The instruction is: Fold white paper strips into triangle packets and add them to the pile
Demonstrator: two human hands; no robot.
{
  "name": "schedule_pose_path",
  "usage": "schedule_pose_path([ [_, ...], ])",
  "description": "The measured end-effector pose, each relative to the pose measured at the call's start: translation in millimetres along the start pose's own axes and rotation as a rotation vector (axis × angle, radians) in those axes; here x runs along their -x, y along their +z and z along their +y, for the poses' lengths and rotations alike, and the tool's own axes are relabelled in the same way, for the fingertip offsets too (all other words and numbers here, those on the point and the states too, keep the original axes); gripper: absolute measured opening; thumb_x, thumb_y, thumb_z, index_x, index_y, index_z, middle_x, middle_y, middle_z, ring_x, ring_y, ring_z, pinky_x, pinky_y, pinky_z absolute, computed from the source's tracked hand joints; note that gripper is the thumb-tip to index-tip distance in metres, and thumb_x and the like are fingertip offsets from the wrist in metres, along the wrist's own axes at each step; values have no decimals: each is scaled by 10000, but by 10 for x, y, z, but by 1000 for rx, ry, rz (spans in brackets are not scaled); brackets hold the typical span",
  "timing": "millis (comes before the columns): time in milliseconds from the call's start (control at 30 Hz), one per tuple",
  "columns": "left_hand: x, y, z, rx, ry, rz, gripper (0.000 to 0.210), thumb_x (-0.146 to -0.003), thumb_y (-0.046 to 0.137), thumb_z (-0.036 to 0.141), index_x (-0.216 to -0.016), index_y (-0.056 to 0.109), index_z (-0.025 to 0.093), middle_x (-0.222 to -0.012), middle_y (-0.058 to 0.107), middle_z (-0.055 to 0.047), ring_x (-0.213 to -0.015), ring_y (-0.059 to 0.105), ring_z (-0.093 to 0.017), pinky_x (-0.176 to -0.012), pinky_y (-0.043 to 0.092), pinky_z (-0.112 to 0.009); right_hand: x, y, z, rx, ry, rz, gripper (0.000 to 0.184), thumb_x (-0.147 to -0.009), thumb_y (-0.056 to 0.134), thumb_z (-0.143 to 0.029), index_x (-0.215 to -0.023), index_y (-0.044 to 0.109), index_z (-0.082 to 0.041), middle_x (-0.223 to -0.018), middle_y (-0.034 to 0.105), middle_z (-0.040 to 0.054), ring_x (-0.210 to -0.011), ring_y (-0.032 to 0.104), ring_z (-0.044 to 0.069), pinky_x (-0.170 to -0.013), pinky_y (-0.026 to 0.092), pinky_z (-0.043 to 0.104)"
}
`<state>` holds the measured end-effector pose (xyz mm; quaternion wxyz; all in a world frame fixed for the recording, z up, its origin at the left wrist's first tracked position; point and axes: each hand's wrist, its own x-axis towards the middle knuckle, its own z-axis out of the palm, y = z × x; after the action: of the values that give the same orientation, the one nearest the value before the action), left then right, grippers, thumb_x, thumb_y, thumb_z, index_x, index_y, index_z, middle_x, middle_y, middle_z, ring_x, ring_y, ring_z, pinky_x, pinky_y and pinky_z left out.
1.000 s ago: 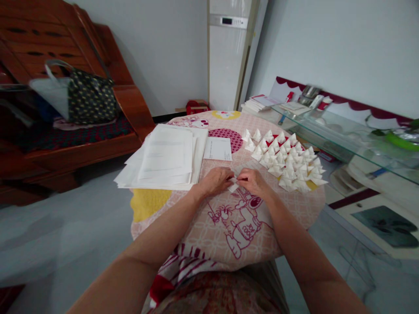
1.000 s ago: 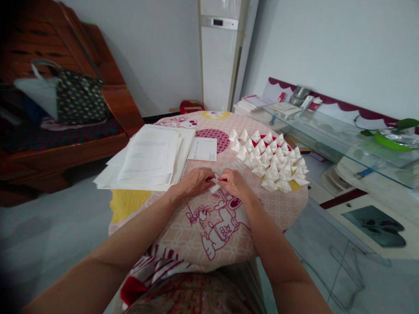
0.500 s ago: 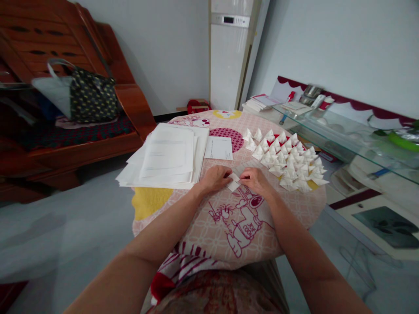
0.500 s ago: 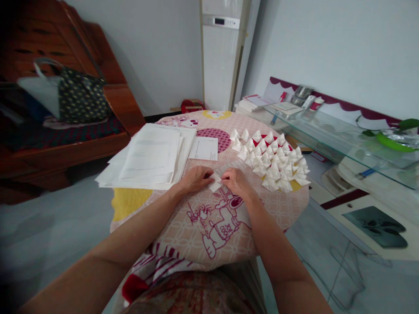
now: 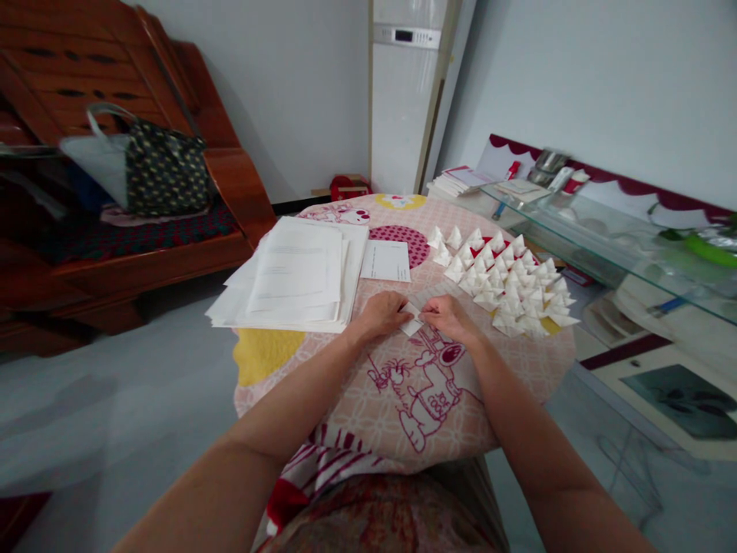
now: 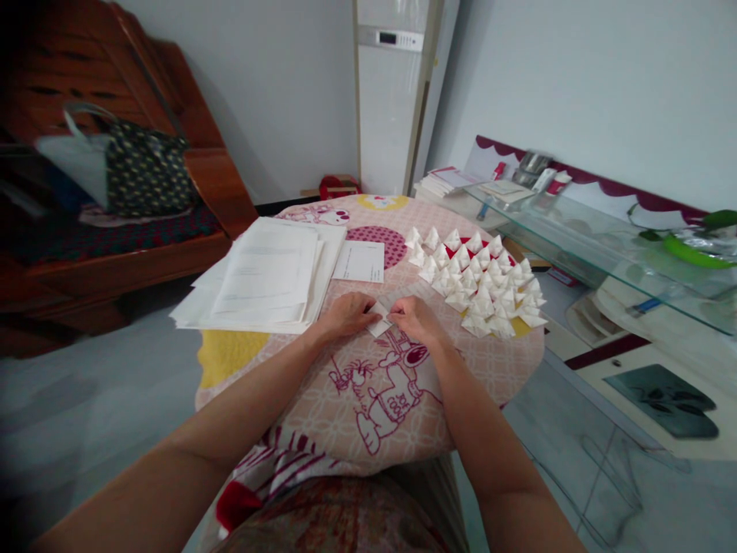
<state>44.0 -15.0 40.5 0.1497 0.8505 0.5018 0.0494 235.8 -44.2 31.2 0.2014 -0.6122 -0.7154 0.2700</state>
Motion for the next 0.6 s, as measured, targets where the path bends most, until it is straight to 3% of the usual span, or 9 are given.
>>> schedule_pose_path([
  [333, -3, -68, -264, 200, -41, -9, 223, -848, 657, 310, -805, 806, 149, -702, 715, -29, -661, 597, -151, -627, 382, -264, -13, 8, -105, 60, 139, 1, 175, -895, 662, -213, -752, 734, -142, -567, 609, -8, -537, 515, 119, -551, 334, 244],
  [600, 39, -10, -169, -18, -151, 28, 271, -905, 626, 343, -963, 804, 147, -925, 763, -116, -921, 698, -252, -774, 492, -308, -93, 38, -134, 155, 210, -11, 221, -877, 695, -268, -693, 732, -152, -569, 603, 7, -556, 524, 129, -560, 327, 260],
])
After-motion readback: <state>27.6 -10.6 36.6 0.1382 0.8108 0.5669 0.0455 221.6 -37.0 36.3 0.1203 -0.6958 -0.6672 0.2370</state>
